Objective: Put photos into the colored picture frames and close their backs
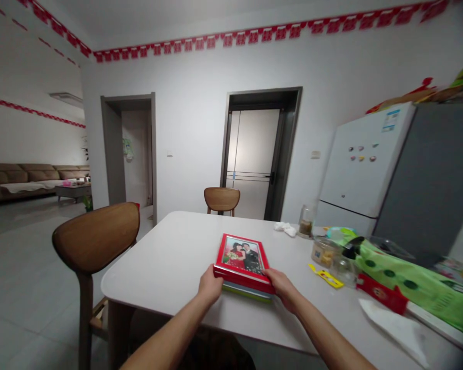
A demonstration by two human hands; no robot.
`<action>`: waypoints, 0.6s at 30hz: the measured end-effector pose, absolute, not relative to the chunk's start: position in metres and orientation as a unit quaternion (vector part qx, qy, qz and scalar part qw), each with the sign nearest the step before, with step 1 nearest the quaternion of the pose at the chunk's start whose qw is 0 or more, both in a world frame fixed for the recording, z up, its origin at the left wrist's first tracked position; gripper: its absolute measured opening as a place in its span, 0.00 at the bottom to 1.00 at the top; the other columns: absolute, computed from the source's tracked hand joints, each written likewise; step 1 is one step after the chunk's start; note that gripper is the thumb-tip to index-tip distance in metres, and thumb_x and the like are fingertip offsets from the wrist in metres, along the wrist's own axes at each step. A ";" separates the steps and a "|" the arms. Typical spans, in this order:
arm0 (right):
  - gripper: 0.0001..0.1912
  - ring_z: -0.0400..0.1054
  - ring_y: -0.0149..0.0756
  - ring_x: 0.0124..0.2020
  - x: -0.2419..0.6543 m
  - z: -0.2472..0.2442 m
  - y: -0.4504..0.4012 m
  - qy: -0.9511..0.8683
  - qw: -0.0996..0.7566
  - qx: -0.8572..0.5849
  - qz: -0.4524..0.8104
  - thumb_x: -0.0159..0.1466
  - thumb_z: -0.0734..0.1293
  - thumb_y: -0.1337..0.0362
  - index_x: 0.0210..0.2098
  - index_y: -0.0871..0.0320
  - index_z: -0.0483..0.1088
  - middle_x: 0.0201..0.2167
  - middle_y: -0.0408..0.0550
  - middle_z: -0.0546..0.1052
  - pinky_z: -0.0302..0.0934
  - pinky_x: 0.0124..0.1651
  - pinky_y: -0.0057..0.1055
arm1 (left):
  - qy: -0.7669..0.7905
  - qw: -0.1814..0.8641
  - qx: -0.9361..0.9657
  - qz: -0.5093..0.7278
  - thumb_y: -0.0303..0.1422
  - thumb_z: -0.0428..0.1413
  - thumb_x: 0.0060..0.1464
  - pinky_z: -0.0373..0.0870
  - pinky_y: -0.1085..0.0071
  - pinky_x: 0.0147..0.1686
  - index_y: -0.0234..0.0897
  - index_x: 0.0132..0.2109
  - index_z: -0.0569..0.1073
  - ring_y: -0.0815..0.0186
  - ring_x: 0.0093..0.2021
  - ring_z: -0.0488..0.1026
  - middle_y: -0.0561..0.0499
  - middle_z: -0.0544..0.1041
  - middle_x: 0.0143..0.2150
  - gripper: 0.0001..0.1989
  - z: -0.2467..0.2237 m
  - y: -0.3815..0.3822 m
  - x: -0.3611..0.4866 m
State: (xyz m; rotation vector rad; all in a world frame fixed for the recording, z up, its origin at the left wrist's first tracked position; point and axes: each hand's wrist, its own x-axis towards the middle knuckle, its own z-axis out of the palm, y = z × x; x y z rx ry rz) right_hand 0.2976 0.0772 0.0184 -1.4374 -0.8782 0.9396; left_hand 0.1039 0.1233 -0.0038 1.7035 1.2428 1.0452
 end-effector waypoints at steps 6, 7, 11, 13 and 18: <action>0.14 0.70 0.38 0.24 0.253 0.016 0.125 -0.402 0.552 -0.584 0.439 0.48 0.62 0.61 0.32 0.62 0.71 0.19 0.48 0.76 0.61 0.27 0.30 | 0.528 0.355 0.639 0.432 0.20 0.48 0.42 0.61 0.75 0.36 0.38 0.41 0.68 0.64 0.40 0.69 0.51 0.74 0.39 0.17 -0.001 0.149 0.063; 0.15 0.70 0.39 0.25 0.249 0.017 0.129 -0.407 0.550 -0.582 0.439 0.48 0.62 0.60 0.32 0.62 0.71 0.20 0.48 0.76 0.61 0.27 0.30 | 0.533 0.355 0.633 0.435 0.19 0.48 0.42 0.61 0.76 0.36 0.38 0.41 0.68 0.64 0.40 0.69 0.51 0.74 0.39 0.18 -0.001 0.151 0.061; 0.18 0.70 0.39 0.27 0.243 0.021 0.132 -0.416 0.552 -0.590 0.416 0.49 0.62 0.57 0.35 0.61 0.71 0.22 0.48 0.77 0.61 0.29 0.30 | 0.541 0.372 0.609 0.444 0.19 0.50 0.39 0.61 0.75 0.36 0.39 0.39 0.69 0.63 0.39 0.69 0.52 0.75 0.36 0.18 0.000 0.155 0.055; 0.20 0.70 0.38 0.28 0.246 0.025 0.129 -0.415 0.560 -0.600 0.392 0.50 0.61 0.56 0.37 0.60 0.70 0.24 0.47 0.77 0.61 0.31 0.31 | 0.548 0.383 0.590 0.453 0.19 0.52 0.38 0.61 0.74 0.37 0.36 0.40 0.69 0.62 0.39 0.69 0.49 0.74 0.37 0.18 0.002 0.156 0.050; 0.27 0.67 0.34 0.27 0.245 0.053 0.115 -0.416 0.597 -0.611 0.312 0.49 0.61 0.61 0.49 0.58 0.63 0.24 0.44 0.75 0.59 0.32 0.28 | 0.536 0.405 0.541 0.507 0.22 0.53 0.40 0.61 0.73 0.35 0.29 0.49 0.63 0.64 0.35 0.69 0.49 0.72 0.32 0.25 0.033 0.150 0.041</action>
